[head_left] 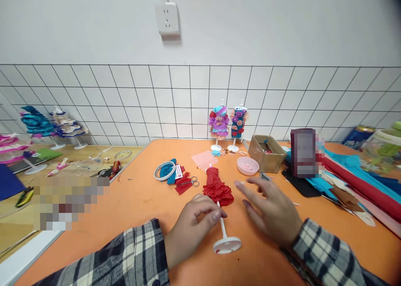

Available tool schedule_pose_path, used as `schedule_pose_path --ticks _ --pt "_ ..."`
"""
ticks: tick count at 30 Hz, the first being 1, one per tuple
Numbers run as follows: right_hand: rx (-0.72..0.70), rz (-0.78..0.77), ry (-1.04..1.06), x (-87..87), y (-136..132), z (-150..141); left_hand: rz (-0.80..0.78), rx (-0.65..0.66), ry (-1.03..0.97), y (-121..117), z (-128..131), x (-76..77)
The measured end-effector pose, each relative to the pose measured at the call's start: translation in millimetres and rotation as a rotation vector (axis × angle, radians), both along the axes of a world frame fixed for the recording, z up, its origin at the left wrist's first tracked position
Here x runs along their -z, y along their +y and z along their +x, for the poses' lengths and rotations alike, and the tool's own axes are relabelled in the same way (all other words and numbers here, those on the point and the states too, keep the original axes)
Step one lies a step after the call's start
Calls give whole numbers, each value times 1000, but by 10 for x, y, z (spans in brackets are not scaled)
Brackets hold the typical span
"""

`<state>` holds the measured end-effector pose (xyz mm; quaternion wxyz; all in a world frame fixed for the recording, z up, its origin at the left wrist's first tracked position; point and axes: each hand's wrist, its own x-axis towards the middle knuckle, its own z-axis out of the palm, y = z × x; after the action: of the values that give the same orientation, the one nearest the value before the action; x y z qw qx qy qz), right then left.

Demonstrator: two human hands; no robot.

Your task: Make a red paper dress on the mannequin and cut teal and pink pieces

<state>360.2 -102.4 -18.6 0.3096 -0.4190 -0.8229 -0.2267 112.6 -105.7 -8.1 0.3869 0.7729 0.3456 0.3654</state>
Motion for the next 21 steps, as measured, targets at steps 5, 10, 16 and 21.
schedule_pose_path --ticks 5,10,16,21 --pt "-170 91 28 18 -148 -392 -107 5 -95 65 33 76" --pt "-174 205 -44 -40 -167 -441 -92 -28 -120 71 21 102" --pt "-137 245 -130 -95 -217 -448 -81 -17 -120 88 4 93" --pt "-123 131 -78 -55 -212 -437 -42 -17 -56 82 18 75"
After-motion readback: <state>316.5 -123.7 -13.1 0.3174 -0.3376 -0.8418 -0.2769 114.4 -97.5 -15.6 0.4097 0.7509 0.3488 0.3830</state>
